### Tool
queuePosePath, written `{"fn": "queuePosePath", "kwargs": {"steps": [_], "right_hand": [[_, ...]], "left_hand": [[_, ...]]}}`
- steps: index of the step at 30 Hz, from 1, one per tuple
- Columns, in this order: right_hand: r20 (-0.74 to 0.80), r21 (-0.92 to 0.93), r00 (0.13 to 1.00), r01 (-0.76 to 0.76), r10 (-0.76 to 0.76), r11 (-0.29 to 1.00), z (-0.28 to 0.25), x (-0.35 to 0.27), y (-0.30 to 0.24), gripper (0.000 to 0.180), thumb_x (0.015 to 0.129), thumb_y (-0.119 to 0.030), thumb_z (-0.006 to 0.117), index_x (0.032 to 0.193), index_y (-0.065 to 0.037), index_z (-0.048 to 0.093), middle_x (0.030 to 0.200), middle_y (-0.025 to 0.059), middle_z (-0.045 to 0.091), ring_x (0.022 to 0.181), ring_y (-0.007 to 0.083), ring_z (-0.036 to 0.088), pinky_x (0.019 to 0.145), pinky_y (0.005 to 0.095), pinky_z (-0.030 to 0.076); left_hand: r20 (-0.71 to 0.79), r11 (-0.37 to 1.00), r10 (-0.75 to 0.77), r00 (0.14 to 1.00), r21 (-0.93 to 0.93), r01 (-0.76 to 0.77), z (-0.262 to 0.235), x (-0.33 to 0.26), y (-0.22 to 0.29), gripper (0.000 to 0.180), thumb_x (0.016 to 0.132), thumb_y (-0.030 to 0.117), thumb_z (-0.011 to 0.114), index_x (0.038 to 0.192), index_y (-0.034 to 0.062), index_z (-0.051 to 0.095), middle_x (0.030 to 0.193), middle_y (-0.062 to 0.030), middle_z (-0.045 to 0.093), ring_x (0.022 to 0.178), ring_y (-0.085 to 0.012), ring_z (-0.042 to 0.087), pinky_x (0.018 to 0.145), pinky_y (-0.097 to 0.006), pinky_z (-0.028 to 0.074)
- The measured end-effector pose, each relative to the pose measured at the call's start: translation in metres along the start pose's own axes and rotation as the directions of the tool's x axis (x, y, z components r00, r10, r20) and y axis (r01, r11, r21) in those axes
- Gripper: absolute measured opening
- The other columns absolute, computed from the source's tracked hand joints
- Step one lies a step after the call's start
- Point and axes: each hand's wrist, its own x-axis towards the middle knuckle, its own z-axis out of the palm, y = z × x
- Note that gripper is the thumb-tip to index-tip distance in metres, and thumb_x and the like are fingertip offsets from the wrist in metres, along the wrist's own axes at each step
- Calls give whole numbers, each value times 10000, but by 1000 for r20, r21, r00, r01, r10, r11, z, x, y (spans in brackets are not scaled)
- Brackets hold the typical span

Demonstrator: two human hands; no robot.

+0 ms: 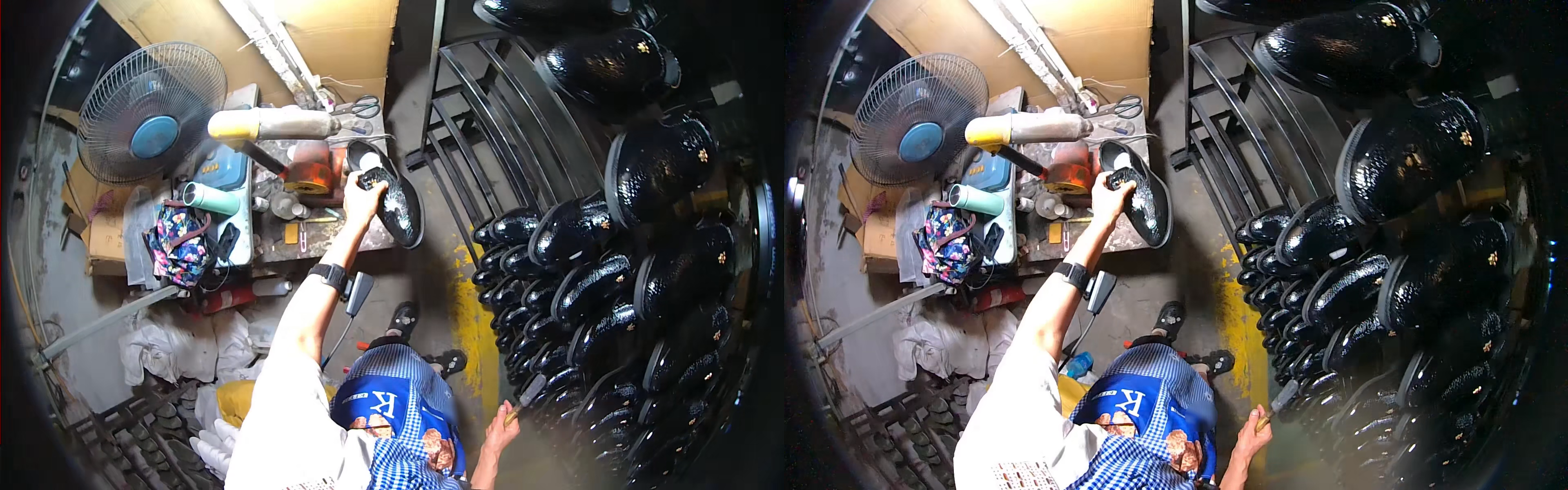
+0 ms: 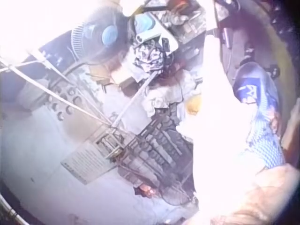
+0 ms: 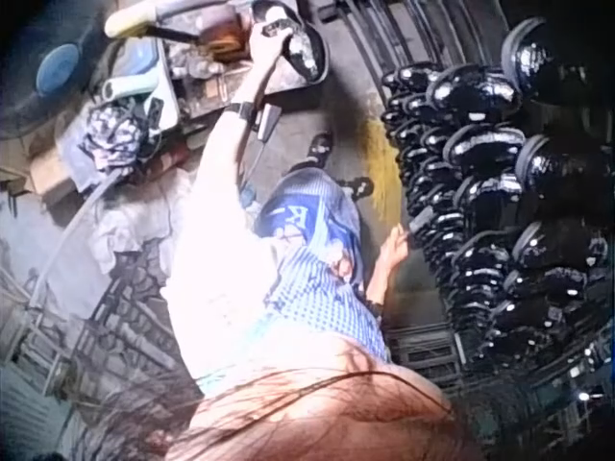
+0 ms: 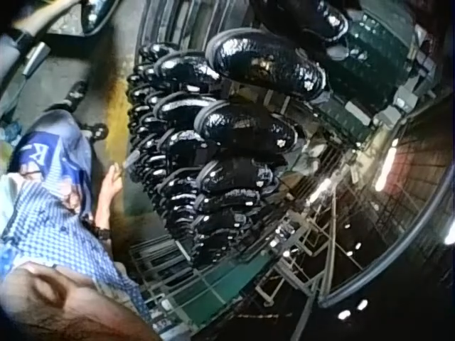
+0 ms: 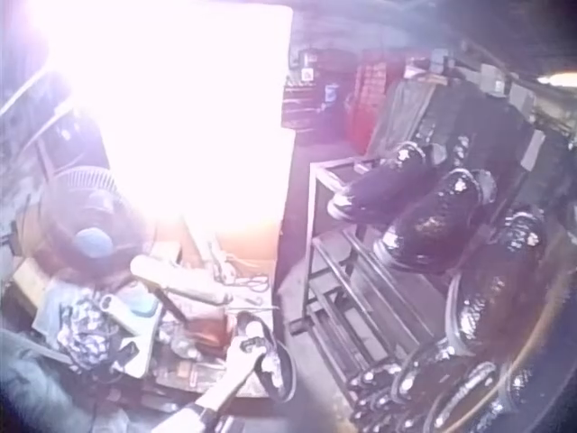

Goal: The recorder is cleaning and inspecting black leather dress shoes in a factory setting.

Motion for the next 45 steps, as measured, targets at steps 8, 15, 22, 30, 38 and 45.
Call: {"fn": "queuePosePath", "kwargs": {"steps": [8,15,22,30,38,45], "right_hand": [[26,-20,1000,0,0,1000,12,-2,-3,241,846,-148,560,1029,9,567,508,-70,343,386,19,288,346,185,197],[4,-30,1000,12,-12,999,18,-5,-3,219,846,-131,554,1012,11,575,513,-66,358,388,20,295,349,189,198],[-18,-6,999,31,-31,1000,13,-4,7,199,844,-129,559,993,1,583,525,-59,393,390,23,309,348,192,204],[-26,20,999,44,-43,999,4,-3,26,213,841,-142,566,1006,-8,578,536,-63,389,396,17,310,348,185,210],[-168,-37,974,145,-149,989,-22,13,62,223,825,-182,596,995,-38,599,536,-78,396,398,12,328,357,173,253],[-364,-182,867,294,-342,938,-51,16,84,170,797,-171,621,880,-24,645,596,-64,493,524,28,424,472,199,334]], "left_hand": [[-86,980,128,988,161,-113,4,37,-7,454,573,223,776,931,43,562,828,-76,620,744,-172,588,712,-293,469],[-108,982,130,986,151,-113,11,41,-2,482,567,243,782,946,44,560,841,-76,620,743,-168,587,711,-291,469],[-96,999,16,995,32,-13,3,33,5,440,571,201,793,902,29,561,794,-67,609,696,-150,572,664,-279,475],[74,995,-63,995,-67,68,-28,7,18,359,627,138,760,892,31,543,740,-27,577,658,-106,548,585,-244,461],[890,1000,16,455,-12,-12,-86,-128,128,271,677,72,721,873,46,536,814,-4,570,731,-76,525,658,-236,450],[970,977,162,-180,-183,-107,-40,-258,203,451,662,195,768,1001,26,523,1027,-89,566,842,-152,577,695,-270,478]]}}
